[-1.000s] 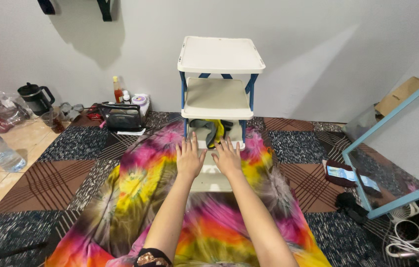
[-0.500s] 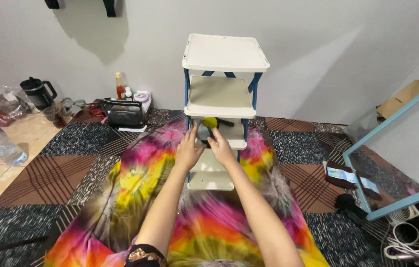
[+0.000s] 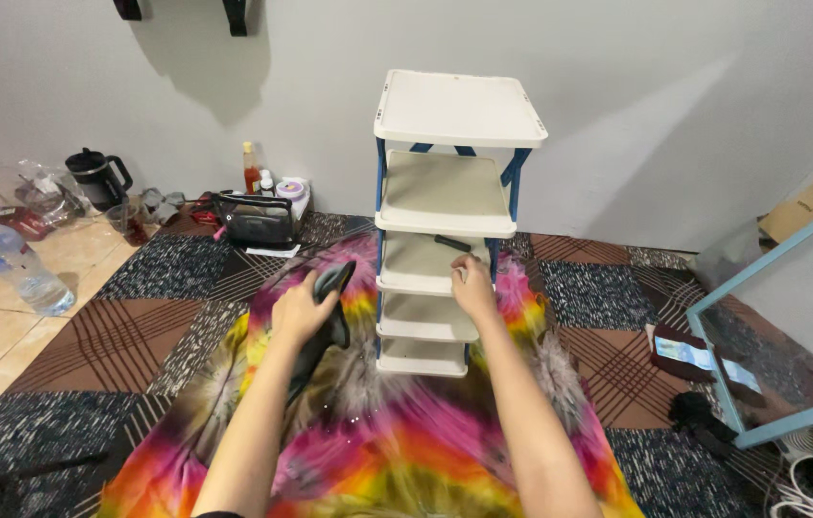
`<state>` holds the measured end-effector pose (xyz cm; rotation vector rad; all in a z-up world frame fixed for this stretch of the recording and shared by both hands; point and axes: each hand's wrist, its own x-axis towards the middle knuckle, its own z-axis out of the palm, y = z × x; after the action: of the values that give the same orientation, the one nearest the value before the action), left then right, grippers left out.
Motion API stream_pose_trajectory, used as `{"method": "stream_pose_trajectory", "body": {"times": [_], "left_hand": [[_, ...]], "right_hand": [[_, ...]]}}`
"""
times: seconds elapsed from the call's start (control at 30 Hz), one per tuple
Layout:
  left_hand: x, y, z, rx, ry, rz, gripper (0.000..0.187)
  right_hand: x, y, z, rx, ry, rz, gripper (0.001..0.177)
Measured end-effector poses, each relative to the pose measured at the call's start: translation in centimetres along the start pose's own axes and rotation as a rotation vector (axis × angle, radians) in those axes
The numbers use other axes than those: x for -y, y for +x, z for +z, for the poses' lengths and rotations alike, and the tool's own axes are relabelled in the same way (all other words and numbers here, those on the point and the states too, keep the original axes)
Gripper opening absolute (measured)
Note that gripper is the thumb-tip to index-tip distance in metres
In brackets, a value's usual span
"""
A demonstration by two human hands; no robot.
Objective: The person uses a screwdriver to remove screws from a white and blue plastic shelving unit. They detach the top tray and then remove the blue X-shaped support pieces from between the shelves.
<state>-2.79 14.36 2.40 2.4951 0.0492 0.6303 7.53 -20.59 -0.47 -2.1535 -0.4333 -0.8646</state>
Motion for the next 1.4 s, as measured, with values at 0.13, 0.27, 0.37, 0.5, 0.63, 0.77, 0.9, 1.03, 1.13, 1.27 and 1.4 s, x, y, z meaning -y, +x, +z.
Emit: {"method": "stream_pose_trajectory", "body": {"times": [0.13,0.27,0.37,0.5,0.63,0.77,0.9,1.03,1.13,1.27,1.4], "left_hand": [[5.2,-1.2,3.2,0.276,0.134,-0.101,0.042],[7.7,-1.4,6.3,0.561,0.261,-0.187,0.062],[6.9,-1.4,7.1,0.595,0.283,-0.187,0.083],[3.1,-0.8,6.7,0.418,0.273,-0.072,0.076],[-1.5,0.5,5.2,0.271,0.267,0.058,0.069],[-5.8,2.3,4.8,0.007,0.015,0.044,0.054],[-9.2,5.2,5.1,-0.251,-0.346,0.075,0.054],[-11.1,7.2,5.9,-0.26,-0.644,-0.061,0.056],[-11.9,8.0,6.7,-0.216,-0.643,-0.201,0.06],[-12.3,8.8,7.6,-0.241,-0.684,-0.163,0.059],[-12.1,8.8,7.6,-0.339,-0.627,-0.001,0.056]], "right_hand": [[0.4,0.5,-0.3,0.089,-0.165,0.1,0.021],[0.6,1.4,0.2,0.218,-0.311,0.117,0.03],[0.0,1.9,1.2,0.215,-0.381,0.078,0.038],[-1.9,3.5,2.1,0.279,-0.4,0.105,0.048],[-3.4,5.9,2.9,0.332,-0.411,0.181,0.062],[-2.9,6.3,3.8,0.477,-0.476,0.25,0.064],[-1.6,5.4,4.1,0.438,-0.608,0.129,0.059],[-1.4,4.4,3.6,0.392,-0.663,-0.001,0.049],[-1.8,4.1,3.2,0.348,-0.648,-0.042,0.034],[-2.4,3.8,2.7,0.324,-0.665,-0.061,0.032],[-2.6,3.4,2.2,0.308,-0.617,-0.085,0.039]]}}
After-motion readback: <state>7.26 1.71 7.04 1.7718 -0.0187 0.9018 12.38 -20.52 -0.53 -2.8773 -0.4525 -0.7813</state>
